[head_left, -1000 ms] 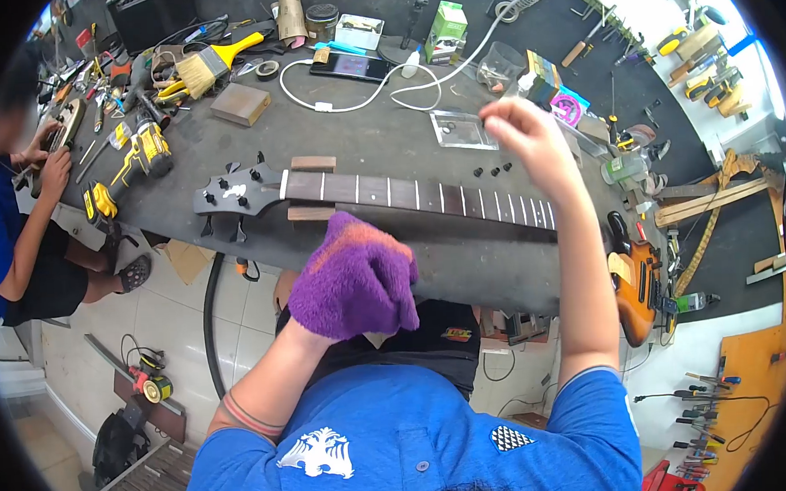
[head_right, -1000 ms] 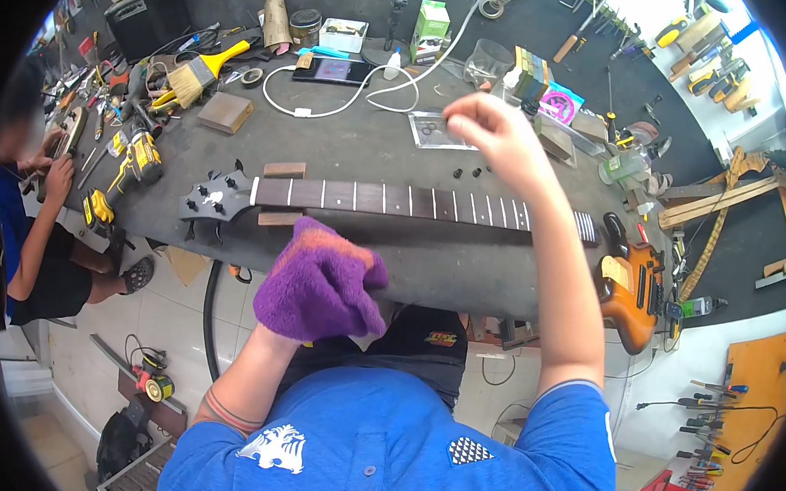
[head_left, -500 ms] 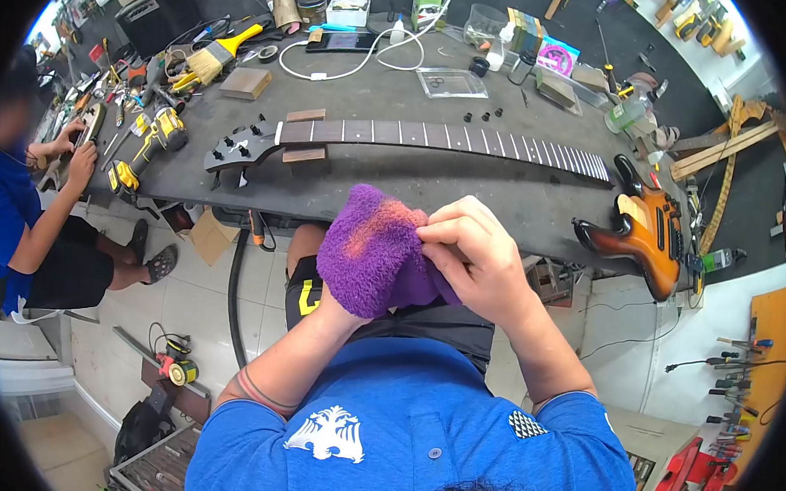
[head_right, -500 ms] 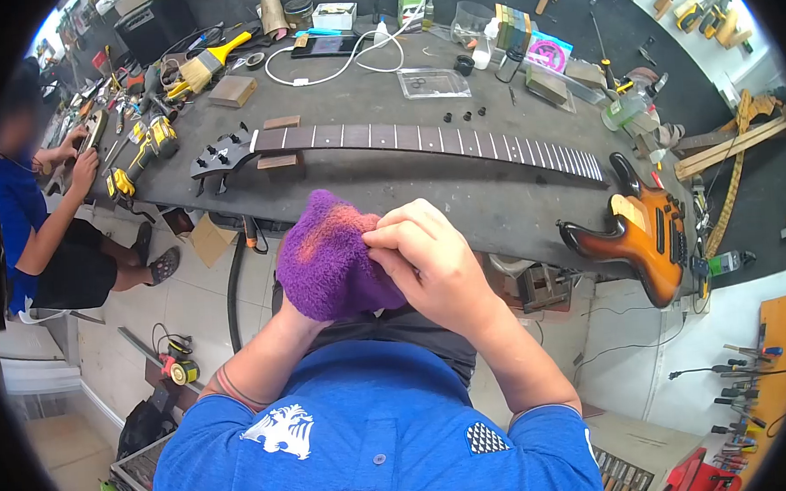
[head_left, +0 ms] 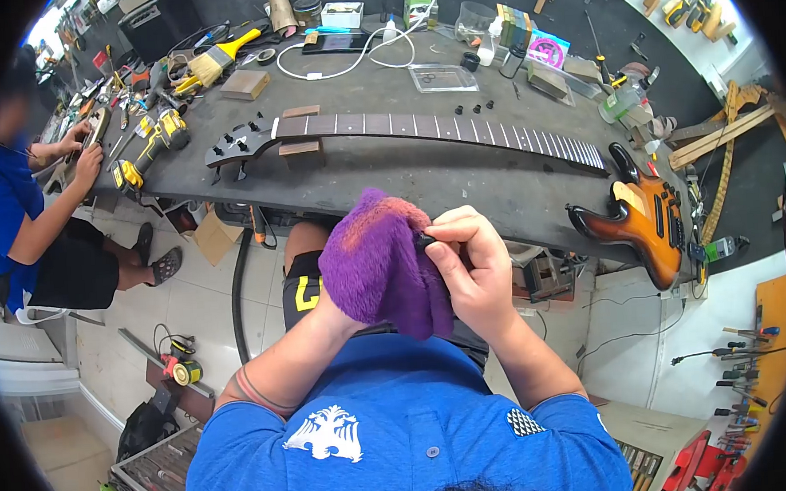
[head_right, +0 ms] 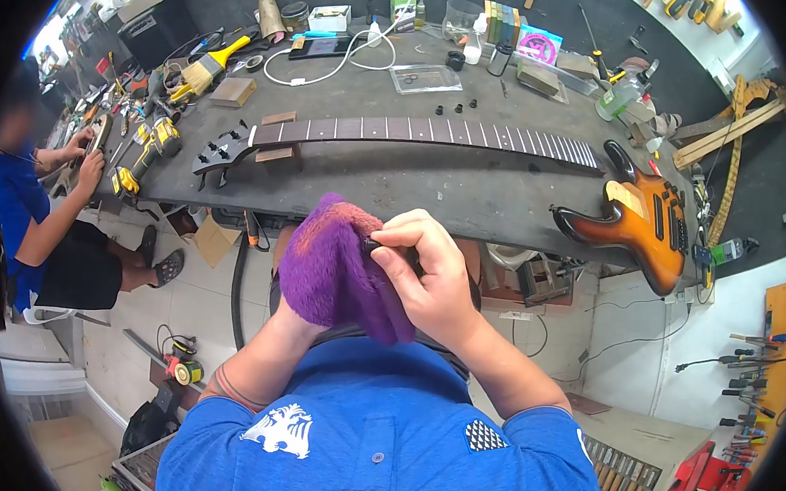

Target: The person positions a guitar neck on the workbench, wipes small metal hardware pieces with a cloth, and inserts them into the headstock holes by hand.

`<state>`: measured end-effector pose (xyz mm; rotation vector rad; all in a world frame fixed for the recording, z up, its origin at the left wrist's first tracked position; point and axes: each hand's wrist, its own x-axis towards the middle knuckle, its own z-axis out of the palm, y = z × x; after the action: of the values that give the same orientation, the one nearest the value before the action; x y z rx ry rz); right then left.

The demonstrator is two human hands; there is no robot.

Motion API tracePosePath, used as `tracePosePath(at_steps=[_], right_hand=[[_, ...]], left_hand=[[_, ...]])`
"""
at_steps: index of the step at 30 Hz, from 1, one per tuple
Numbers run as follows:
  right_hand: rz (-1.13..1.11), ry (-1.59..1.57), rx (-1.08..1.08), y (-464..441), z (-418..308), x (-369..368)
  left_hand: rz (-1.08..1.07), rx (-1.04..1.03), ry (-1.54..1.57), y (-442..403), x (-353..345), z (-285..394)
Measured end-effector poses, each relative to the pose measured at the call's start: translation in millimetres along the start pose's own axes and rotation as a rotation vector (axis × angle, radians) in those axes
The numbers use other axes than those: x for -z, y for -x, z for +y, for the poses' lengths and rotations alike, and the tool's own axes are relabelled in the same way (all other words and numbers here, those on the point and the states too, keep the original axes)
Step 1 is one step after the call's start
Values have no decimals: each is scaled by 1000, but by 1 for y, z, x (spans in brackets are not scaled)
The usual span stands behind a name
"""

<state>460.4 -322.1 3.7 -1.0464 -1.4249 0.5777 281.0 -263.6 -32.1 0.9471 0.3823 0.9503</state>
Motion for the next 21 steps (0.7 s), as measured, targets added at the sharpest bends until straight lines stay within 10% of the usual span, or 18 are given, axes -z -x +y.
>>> tracePosePath(at_steps=[5,21], right_hand=[[-26,10,12,6,7,-2],[-137,-726,-274,17,8,-26]], left_hand=[[7,-210,-718,4,1,12],[-97,-15,-530,17,36,-15]])
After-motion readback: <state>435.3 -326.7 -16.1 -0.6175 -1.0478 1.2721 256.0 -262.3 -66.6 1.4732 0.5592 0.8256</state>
